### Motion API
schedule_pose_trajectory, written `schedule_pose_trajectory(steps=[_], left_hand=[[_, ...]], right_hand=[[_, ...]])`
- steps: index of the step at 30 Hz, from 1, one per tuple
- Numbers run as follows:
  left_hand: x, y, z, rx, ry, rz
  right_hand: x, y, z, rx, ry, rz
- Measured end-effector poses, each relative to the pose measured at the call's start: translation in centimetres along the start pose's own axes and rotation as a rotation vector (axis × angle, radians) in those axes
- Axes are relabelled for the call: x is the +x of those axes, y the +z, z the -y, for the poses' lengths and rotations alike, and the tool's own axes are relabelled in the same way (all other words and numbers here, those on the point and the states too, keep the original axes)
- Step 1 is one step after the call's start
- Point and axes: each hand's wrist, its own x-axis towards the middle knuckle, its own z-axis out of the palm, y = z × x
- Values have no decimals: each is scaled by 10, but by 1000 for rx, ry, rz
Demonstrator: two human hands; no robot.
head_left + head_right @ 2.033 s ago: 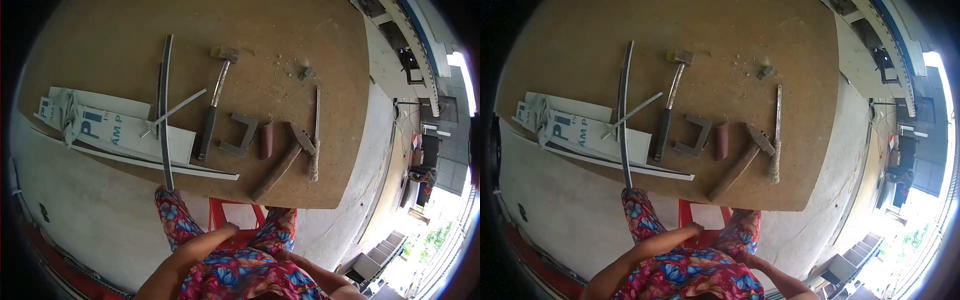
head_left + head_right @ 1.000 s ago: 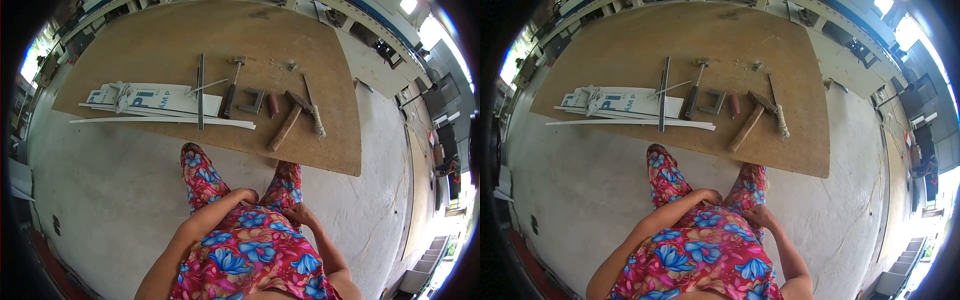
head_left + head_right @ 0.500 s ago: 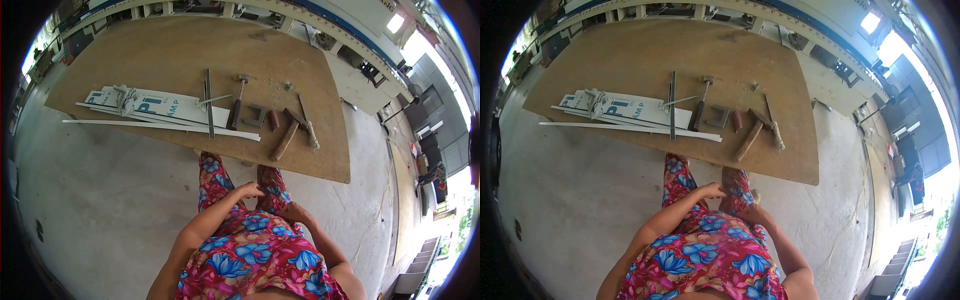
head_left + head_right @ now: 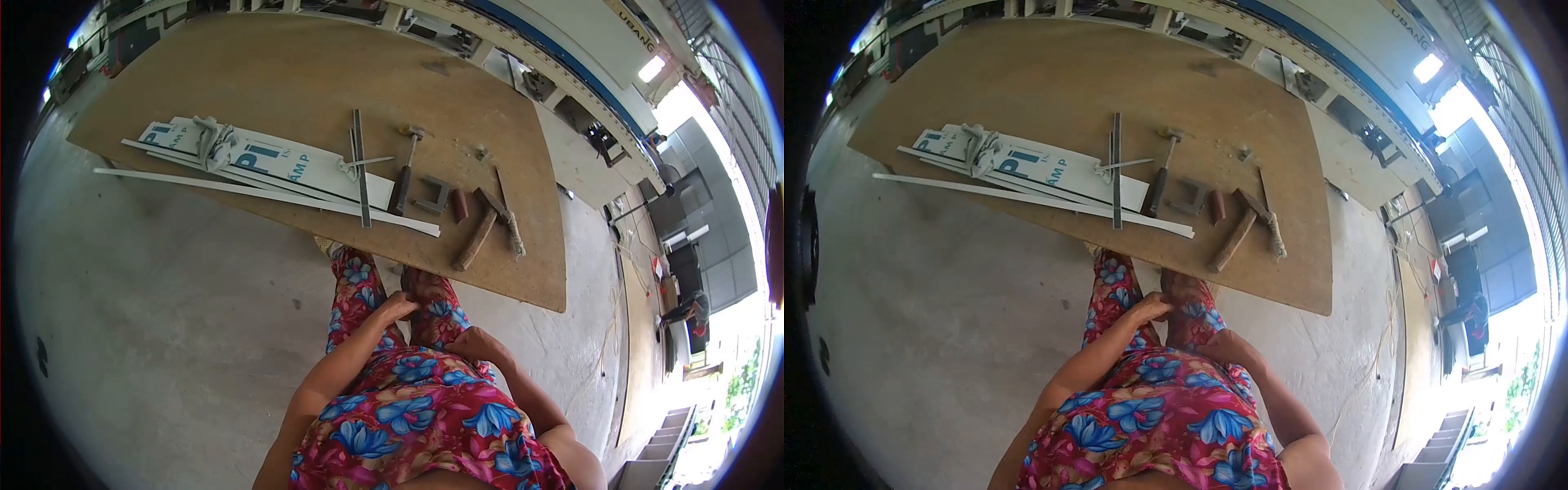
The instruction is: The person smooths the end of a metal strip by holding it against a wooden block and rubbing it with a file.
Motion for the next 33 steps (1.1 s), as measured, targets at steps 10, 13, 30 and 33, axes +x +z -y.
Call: schedule_pose_trajectory(steps=[10,13,30,33], left_hand=[[-23,2,-14,25,26,-83],[-32,5,-26,-3,66,-93],[-213,50,-305,-441,978,227],[-207,77,-321,-661,1146,449]], right_hand=[[17,-6,-6,-15,-115,63],[12,-4,-17,93,-98,34],[30,-17,-62,492,-10,181],[43,-9,-83,462,1,229]])
